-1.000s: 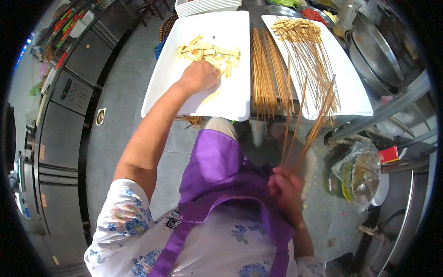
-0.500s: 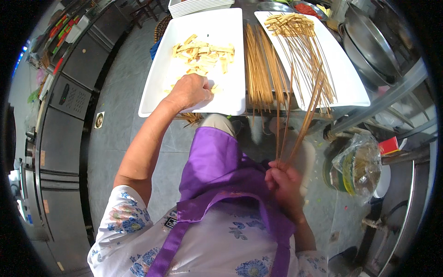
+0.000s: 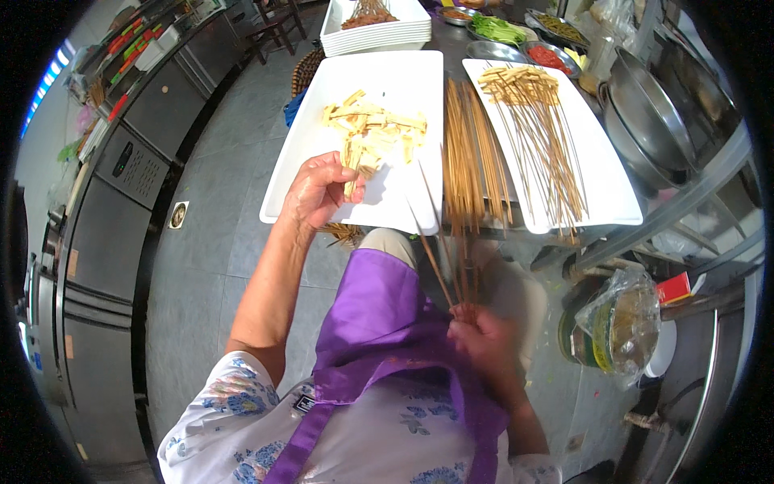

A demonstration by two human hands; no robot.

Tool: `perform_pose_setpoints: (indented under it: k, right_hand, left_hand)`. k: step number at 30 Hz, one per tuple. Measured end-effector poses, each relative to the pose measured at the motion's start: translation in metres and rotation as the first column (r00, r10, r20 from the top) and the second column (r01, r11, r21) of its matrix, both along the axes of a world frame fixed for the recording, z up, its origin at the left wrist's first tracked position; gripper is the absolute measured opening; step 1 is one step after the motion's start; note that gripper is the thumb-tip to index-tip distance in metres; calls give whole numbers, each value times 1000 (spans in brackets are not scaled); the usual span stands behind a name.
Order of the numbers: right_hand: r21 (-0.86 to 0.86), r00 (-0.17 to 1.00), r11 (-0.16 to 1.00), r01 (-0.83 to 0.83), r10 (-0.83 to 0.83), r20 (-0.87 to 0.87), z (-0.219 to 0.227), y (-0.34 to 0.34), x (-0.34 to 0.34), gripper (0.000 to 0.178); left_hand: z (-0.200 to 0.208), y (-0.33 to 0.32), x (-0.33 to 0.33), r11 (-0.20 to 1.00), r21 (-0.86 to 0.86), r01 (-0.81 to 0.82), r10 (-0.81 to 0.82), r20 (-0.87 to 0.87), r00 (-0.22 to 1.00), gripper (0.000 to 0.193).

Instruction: The person skewers pieces of bean curd onto wooden sticks by hand and places the skewers onto a tray.

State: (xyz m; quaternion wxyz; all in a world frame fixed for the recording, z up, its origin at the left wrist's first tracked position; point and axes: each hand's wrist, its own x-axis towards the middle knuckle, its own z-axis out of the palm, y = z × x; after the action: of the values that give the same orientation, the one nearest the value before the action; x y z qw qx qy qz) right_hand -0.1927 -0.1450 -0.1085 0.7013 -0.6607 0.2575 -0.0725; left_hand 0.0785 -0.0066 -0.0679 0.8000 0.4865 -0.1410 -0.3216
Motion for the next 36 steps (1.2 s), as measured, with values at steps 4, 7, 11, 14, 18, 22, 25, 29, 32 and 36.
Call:
perform_pose_setpoints:
  k: [4, 7, 11, 14, 18, 22, 25, 29, 32, 36]
  right_hand:
    - [2, 1000, 1000, -17, 17, -13, -1, 4, 10, 10]
    - [-18, 998, 999, -34, 33, -49, 2, 7, 14, 9]
    - [-89, 996, 993, -78, 74, -53, -4, 8, 14, 8]
    - [-99, 994, 991, -94, 88, -66, -6, 10, 14, 7]
    - [-135, 991, 983, -122, 113, -73, -5, 11, 15, 7]
    - [-115, 990, 985, -125, 116, -80, -3, 13, 15, 7]
    - [-97, 990, 988, -123, 116, -80, -3, 13, 14, 7]
    - [-99, 990, 988, -118, 110, -83, -3, 14, 13, 7]
    - [-91, 991, 990, -111, 103, -88, -1, 15, 13, 7]
    - [-151, 993, 983, -101, 91, -73, -6, 17, 11, 6]
  left_hand:
    - [-4, 5, -12, 979, -202, -31, 16, -79, 997, 10]
    - [-7, 10, -17, 970, -231, -74, 57, -78, 995, 15]
    - [-14, 14, -17, 962, -250, -110, 98, -59, 993, 22]
    - [-8, 13, -23, 953, -243, -180, 171, -58, 984, 22]
    - [-7, 14, -25, 954, -214, -211, 205, -47, 978, 19]
    - [-14, 17, -23, 941, -211, -264, 262, -38, 964, 17]
    - [-12, 17, -24, 938, -193, -288, 286, -41, 957, 16]
    - [-8, 15, -29, 936, -61, -348, 350, 47, 935, 15]
    - [-12, 15, -32, 903, 60, -426, 407, 205, 890, 13]
    - [-24, 11, -34, 854, 115, -507, 428, 399, 811, 13]
